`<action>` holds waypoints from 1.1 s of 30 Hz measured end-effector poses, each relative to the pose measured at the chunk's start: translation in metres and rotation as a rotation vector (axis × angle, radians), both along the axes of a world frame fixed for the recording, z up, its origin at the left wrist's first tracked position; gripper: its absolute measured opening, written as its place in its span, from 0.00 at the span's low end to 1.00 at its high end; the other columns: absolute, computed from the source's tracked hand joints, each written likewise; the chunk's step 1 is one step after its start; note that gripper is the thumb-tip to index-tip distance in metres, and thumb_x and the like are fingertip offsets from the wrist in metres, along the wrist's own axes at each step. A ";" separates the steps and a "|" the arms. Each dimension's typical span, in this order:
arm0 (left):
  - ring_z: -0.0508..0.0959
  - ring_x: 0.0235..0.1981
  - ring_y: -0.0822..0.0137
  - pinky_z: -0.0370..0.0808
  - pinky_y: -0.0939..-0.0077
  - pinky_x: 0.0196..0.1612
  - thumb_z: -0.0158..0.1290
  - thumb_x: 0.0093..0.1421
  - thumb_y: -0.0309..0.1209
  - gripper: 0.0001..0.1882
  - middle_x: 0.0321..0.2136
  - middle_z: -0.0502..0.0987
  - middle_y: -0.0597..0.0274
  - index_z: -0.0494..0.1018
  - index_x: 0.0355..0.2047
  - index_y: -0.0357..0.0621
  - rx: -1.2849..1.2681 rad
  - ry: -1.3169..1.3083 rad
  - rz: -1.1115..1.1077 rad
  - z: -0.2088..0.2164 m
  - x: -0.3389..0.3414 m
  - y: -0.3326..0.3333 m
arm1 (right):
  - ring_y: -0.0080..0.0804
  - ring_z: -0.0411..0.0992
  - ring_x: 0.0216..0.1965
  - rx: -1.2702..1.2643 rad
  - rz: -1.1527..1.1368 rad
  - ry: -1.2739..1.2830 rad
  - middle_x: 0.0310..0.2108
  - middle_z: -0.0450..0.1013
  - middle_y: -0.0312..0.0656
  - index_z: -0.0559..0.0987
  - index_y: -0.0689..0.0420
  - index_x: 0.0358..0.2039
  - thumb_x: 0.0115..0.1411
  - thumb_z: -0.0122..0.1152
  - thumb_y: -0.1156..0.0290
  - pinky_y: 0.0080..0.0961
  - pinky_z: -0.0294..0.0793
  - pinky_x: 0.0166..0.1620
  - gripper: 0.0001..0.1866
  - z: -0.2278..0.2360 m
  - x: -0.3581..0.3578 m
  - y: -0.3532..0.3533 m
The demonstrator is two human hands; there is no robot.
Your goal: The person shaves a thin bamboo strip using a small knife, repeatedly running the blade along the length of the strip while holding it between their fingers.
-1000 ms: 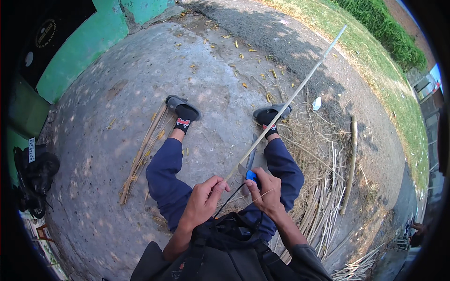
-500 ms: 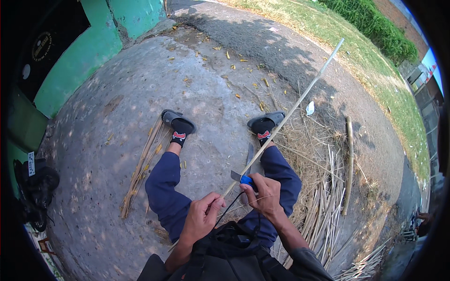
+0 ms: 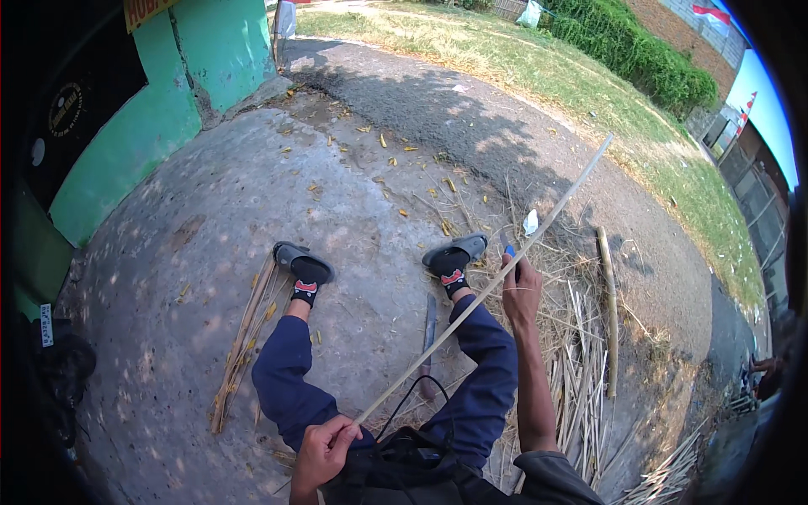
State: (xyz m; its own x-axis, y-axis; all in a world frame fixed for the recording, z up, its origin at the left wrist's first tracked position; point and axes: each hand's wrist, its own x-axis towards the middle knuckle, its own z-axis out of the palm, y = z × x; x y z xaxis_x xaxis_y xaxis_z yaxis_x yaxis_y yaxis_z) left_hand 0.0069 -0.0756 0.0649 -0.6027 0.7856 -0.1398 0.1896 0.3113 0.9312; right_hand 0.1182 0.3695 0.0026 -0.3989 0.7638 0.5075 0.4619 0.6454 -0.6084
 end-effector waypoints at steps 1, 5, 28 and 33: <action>0.67 0.19 0.79 0.60 0.78 0.23 0.53 0.73 0.28 0.13 0.17 0.71 0.67 0.78 0.30 0.35 -0.025 -0.009 0.001 -0.002 0.000 -0.005 | 0.35 0.72 0.22 -0.134 -0.005 0.132 0.21 0.72 0.42 0.81 0.59 0.39 0.76 0.55 0.52 0.36 0.68 0.29 0.21 -0.002 0.001 0.010; 0.68 0.20 0.80 0.61 0.79 0.24 0.53 0.73 0.28 0.12 0.17 0.71 0.67 0.78 0.31 0.35 0.006 0.029 0.117 0.001 -0.004 0.007 | 0.14 0.60 0.21 -0.624 0.094 0.482 0.22 0.66 0.29 0.82 0.59 0.43 0.78 0.51 0.47 0.22 0.56 0.23 0.26 0.003 0.008 0.006; 0.79 0.23 0.61 0.72 0.68 0.30 0.61 0.70 0.33 0.11 0.25 0.79 0.54 0.79 0.42 0.36 -0.197 0.057 -0.101 -0.005 -0.040 0.002 | 0.10 0.64 0.23 -1.091 0.420 0.664 0.33 0.82 0.34 0.82 0.58 0.42 0.64 0.73 0.67 0.16 0.59 0.26 0.11 0.059 -0.022 -0.092; 0.83 0.44 0.52 0.78 0.63 0.51 0.64 0.65 0.32 0.20 0.47 0.80 0.46 0.76 0.54 0.35 0.033 0.529 0.039 0.041 -0.035 0.052 | 0.17 0.74 0.30 -1.057 0.458 0.580 0.33 0.81 0.37 0.81 0.61 0.42 0.63 0.74 0.68 0.16 0.71 0.34 0.13 0.067 -0.029 -0.138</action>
State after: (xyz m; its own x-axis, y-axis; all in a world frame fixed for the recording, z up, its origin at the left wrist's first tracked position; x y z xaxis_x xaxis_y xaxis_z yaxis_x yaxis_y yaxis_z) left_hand -0.0280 -0.0234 0.1055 -0.6130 0.7601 0.2158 0.6250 0.2994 0.7209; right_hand 0.0896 0.2313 0.0696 -0.6556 0.7519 -0.0702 -0.1749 -0.2415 -0.9545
